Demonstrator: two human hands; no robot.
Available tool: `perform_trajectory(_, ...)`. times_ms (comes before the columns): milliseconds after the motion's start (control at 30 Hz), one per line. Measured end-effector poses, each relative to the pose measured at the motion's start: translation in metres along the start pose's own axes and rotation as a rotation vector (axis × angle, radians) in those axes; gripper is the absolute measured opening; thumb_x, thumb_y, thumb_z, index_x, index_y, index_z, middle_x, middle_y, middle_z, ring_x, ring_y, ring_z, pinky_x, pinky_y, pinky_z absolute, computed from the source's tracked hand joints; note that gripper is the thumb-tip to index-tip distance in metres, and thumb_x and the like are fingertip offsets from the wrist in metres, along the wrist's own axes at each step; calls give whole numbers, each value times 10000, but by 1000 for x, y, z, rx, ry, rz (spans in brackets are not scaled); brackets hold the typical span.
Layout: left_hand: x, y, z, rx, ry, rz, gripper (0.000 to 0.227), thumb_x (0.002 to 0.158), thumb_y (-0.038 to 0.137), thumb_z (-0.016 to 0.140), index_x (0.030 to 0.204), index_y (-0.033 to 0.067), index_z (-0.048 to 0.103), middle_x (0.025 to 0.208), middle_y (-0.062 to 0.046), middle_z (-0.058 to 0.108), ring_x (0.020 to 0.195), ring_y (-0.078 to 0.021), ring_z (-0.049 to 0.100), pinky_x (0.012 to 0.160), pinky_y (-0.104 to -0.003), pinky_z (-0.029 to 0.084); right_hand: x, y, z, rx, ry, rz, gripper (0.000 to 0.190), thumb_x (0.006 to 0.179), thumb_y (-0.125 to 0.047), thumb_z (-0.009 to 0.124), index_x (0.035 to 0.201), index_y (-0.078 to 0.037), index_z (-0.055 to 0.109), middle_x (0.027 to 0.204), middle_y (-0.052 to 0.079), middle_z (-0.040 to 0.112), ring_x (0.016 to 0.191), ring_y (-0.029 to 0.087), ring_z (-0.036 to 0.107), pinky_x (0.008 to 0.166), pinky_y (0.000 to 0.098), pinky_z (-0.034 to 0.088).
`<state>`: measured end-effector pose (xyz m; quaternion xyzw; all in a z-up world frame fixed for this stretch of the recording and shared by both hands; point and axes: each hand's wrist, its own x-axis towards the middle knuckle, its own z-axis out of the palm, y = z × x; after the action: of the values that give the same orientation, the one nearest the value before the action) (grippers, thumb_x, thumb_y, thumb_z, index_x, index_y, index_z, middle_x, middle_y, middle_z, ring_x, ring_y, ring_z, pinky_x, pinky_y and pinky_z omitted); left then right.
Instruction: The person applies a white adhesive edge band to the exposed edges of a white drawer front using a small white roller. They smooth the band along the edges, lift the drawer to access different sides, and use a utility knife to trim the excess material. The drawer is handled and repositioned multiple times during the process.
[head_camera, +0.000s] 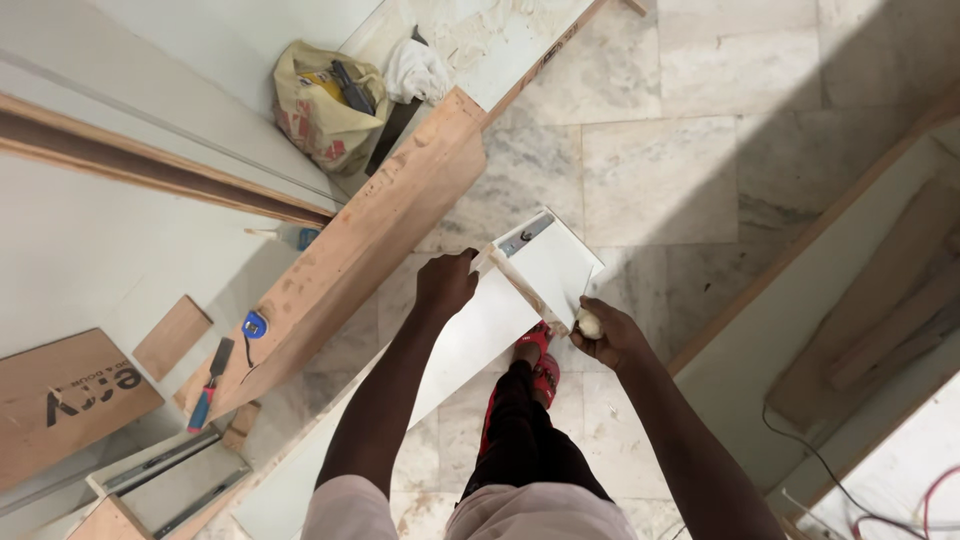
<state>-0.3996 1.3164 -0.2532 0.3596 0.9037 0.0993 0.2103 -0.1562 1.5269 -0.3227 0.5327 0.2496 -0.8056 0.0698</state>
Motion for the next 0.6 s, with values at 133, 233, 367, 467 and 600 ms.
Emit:
perform_trajectory(133, 52, -10, 29, 4, 10, -19, 268, 875, 220, 704, 1120, 115, 680, 878, -143, 745, 834, -355, 724, 726, -507, 569, 30, -12, 6, 50, 27, -41, 296, 952, -275, 692, 1123, -37, 651, 948, 108, 681, 781, 221, 670, 647, 350, 601)
perform_trajectory(233, 87, -12, 56, 18, -22, -42, 240, 882, 218, 700, 1097, 113, 684, 874, -150, 741, 847, -355, 727, 736, -505, 573, 59, -21, 8, 81, 43, -60, 315, 938, -263, 669, 1166, -46, 652, 1038, 107, 693, 884, 226, 691, 733, 372, 605)
perform_trajectory(367, 134, -21, 90, 17, -44, -64, 226, 868, 174, 677, 1088, 124, 698, 878, -152, 745, 862, -357, 732, 752, -507, 576, 110, -35, 7, 131, 74, -84, 333, 938, -208, 683, 1189, 5, 632, 1125, 140, 673, 987, 270, 699, 872, 419, 603)
perform_trajectory(467, 167, -31, 121, 22, -41, -74, 246, 851, 161, 670, 1090, 120, 702, 881, -158, 749, 867, -359, 734, 759, -507, 578, 145, -39, 4, 143, 80, -186, 333, 939, -198, 664, 1183, 25, 623, 1149, 155, 677, 997, 263, 703, 893, 433, 622)
perform_trajectory(600, 214, -53, 173, 71, -17, -84, 215, 860, 132, 640, 1060, 118, 719, 920, -156, 754, 889, -368, 733, 761, -513, 580, 173, -37, -4, 185, 8, -278, 350, 967, -204, 676, 1196, 55, 620, 1142, 190, 660, 985, 283, 694, 898, 425, 611)
